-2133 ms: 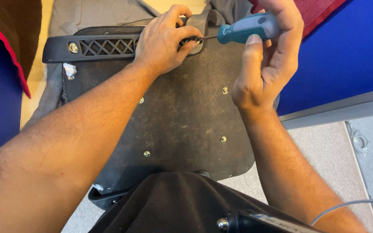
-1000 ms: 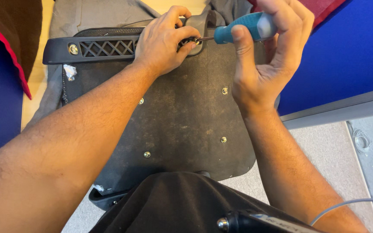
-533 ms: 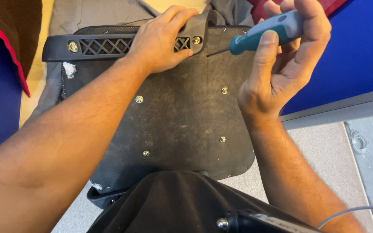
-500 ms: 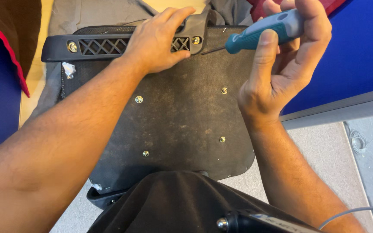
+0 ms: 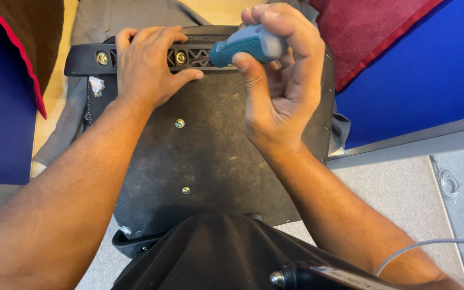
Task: The person uses a screwdriver to remove screws from a plastic bracket attached to a black upholstered chair seat. After removing the screws, the bracket is lifted off the seat.
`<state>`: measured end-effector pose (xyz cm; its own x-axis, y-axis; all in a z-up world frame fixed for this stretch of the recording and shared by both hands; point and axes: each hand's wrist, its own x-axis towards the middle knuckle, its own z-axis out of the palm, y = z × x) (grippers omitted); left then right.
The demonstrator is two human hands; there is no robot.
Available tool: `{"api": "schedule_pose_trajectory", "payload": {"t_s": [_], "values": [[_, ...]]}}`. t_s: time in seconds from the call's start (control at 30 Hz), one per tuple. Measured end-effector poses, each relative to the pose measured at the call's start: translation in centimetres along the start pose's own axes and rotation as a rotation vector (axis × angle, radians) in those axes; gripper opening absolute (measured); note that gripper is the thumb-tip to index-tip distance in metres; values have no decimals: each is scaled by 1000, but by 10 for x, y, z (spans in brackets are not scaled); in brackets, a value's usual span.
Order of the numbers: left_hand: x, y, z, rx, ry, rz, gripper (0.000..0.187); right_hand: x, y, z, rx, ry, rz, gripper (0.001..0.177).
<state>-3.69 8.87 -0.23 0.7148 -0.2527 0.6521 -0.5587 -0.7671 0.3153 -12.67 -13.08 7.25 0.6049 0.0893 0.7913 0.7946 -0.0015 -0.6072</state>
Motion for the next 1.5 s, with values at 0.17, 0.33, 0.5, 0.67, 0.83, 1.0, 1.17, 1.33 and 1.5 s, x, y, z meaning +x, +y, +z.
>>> {"api": "schedule_pose_trajectory", "payload": {"t_s": [0.17,0.33,0.5,0.67,0.83,1.0,1.17,1.33,1.5], "values": [[-3,-2,2,3,-2,-6,68,5,9,17,13,-22,-4,42],[-3,-3,3,21,-6,-4,69,8,17,25,-22,-30,-9,40],[-3,-5,4,43,3,3,68,9,17,29,-84,-36,-3,40],[-4,-6,5,50,23,25,70,8,10,40,-204,-7,-21,45],[-3,-8,2,55,11,41,69,13,6,48,-257,29,-26,45],[-3,-4,0,73,9,33,68,23,5,51,-269,2,-12,39],[-2,-1,0,74,-25,-2,68,35,8,37,-230,-34,-5,34],[-2,0,0,72,-20,15,66,36,9,28,-241,-69,-17,31],[1,4,-3,60,-50,-15,66,39,9,19,-271,-88,-47,30]]}}
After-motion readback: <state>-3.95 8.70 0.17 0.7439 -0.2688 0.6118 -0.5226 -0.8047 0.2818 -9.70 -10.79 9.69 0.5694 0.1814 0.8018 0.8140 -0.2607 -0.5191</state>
